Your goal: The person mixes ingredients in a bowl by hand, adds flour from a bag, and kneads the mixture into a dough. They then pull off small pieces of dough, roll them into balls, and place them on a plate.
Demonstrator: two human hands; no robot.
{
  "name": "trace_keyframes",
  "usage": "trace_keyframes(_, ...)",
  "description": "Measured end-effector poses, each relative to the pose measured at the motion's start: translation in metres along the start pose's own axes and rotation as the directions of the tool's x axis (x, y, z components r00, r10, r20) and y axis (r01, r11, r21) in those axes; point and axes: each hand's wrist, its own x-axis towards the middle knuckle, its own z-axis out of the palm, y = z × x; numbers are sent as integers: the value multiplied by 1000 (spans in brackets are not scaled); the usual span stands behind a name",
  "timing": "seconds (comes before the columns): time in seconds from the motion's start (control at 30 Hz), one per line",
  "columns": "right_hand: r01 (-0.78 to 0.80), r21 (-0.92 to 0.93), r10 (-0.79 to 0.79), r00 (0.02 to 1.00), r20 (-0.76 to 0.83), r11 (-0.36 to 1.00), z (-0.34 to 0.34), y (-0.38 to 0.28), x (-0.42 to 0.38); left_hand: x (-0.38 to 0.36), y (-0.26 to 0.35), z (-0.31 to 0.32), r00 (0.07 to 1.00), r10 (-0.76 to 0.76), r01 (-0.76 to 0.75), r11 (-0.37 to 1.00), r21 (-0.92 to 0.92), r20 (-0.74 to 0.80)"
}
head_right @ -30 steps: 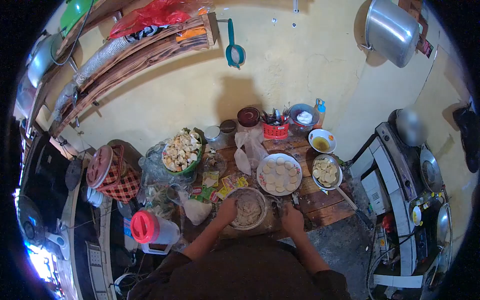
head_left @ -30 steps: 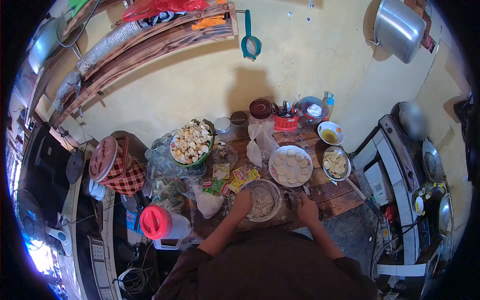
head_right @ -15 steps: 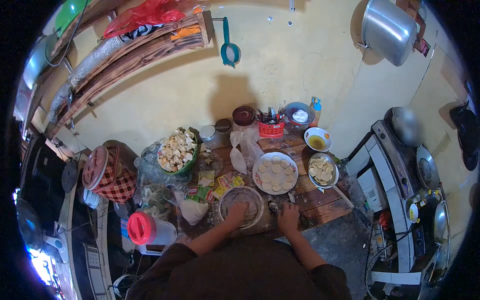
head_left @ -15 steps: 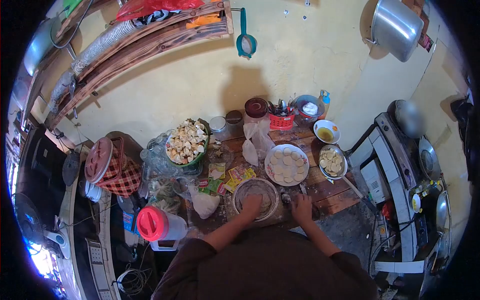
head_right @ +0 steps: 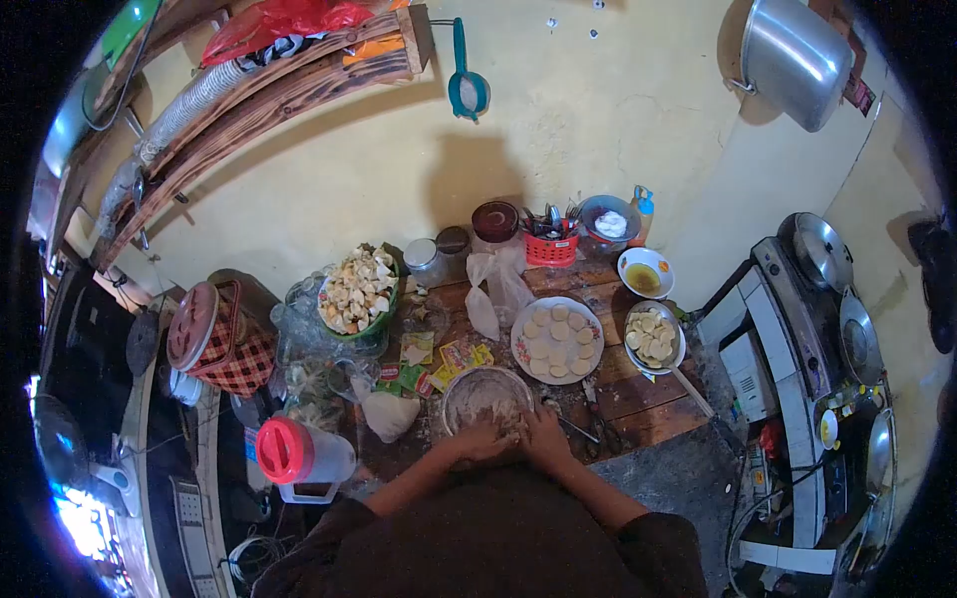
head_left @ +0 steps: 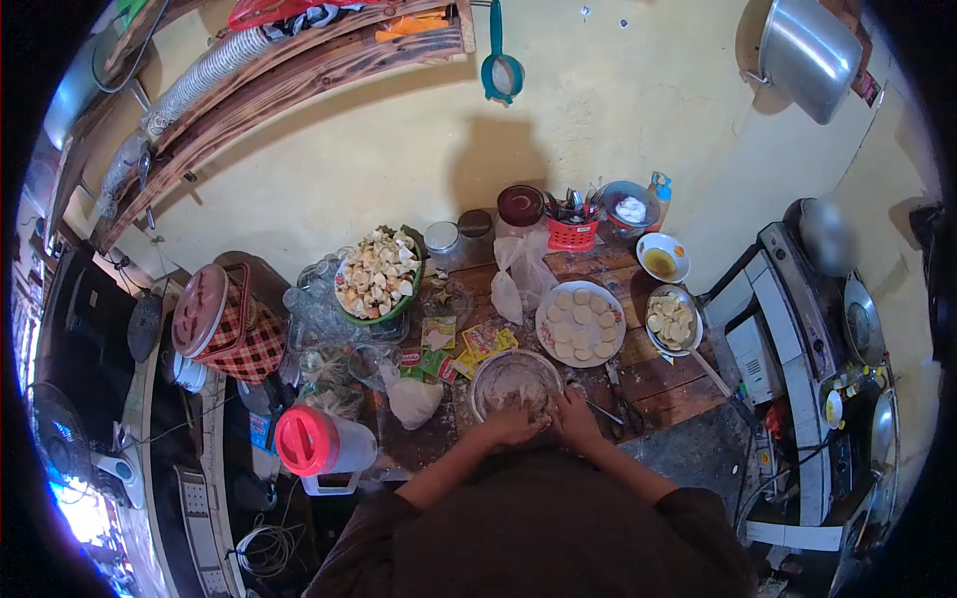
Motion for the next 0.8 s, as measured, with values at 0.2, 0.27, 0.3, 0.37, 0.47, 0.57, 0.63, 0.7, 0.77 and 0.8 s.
trace_keyframes(0.2, -32, 87, 25, 997, 75, 996, -3, -1, 5, 44, -28, 19, 986, -103, 98, 994, 39, 129)
trace_keyframes(0.27, -22, 70, 17, 997, 73, 997, -1, 0, 5, 63, -47, 33, 1000, -4, 4, 1000, -12, 30)
trace_keyframes(0.3, -22, 68, 17, 997, 71, 997, 0, 0, 5, 63, -47, 20, 1000, -2, 3, 1000, -11, 29)
trace_keyframes(0.37, -28, 59, 23, 996, 84, 998, -1, 1, 4, 58, -41, -21, 975, 78, -77, 997, -14, 206)
trace_keyframes(0.47, 25, 84, -25, 1000, -7, 996, -6, -1, 3, 42, -42, -9, 938, 90, -117, 991, -60, -336)
trace_keyframes(0.57, -17, 173, 20, 1000, -17, 985, -18, -11, 0, 22, -18, 2, 872, -90, 209, 957, 200, -481)
trace_keyframes(0.63, -41, 194, 49, 998, -35, 980, -15, -10, -4, 20, -8, 7, 845, -82, 215, 957, 194, -529)
trace_keyframes(0.7, -64, 216, 77, 996, -52, 974, -15, -9, -6, 21, -7, 9, 814, -75, 222, 957, 188, -576)
trace_keyframes(0.77, -38, 199, 59, 993, -101, 979, -17, -10, -9, 25, -16, 7, 871, 14, 142, 949, 280, -491)
trace_keyframes(0.8, -40, 200, 61, 993, -99, 979, -18, -11, -12, 27, -20, 7, 873, 14, 142, 950, 280, -488)
